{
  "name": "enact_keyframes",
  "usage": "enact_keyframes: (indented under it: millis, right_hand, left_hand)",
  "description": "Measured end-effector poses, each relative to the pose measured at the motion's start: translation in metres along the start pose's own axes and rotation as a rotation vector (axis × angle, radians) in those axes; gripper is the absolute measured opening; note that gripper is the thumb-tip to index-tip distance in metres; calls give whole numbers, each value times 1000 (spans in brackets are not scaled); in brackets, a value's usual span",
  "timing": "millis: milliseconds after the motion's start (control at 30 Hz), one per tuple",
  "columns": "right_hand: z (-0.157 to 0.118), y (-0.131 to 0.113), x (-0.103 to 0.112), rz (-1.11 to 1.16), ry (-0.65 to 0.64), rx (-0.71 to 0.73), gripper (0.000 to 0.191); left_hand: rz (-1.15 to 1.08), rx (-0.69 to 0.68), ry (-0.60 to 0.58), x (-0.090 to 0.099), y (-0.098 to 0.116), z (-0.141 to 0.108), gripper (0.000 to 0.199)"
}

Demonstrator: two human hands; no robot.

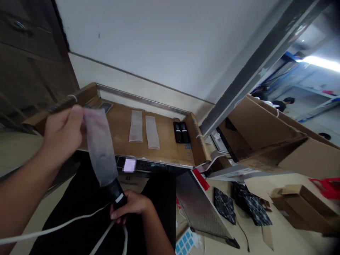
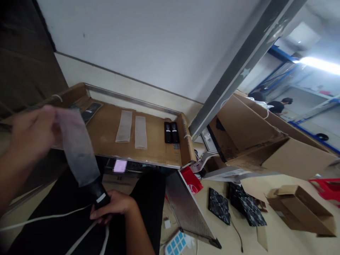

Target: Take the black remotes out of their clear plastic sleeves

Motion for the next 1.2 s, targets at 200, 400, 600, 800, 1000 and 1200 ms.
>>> enact_keyframes:
  millis: [200, 400, 600, 800, 1000, 1200]
  right_hand:
    - [-13, 5, 15, 11, 96, 95, 57]
    - [-15, 5, 26, 30, 223, 105, 63]
    - [-15, 3, 27, 32, 228, 85, 65]
    - [-17, 1, 18, 31, 177, 90, 63]
    - [-44, -32, -8, 126, 243, 246, 65]
    - [-145, -171, 44, -191, 1014, 823, 44]
  left_hand:
    - [37, -93, -166, -116, 25, 124, 36]
    - [172, 86, -328, -212, -35, 123, 53]
    - [-105, -4, -238, -218, -72, 95, 36]
    - [-96, 5, -197, -210, -71, 92, 23]
    - [24, 14, -96, -213, -64, 88, 11]
    - [26, 76, -71, -218, -62, 92, 11]
Point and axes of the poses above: each hand's wrist, its own z-axis towards the middle knuckle, its own x-axis out of the back of the hand, y = z × x, the point moved 8 cm from there along z, towards the middle knuckle, and after that the axes turned 12 degrees about z, right-handed, at the moved point
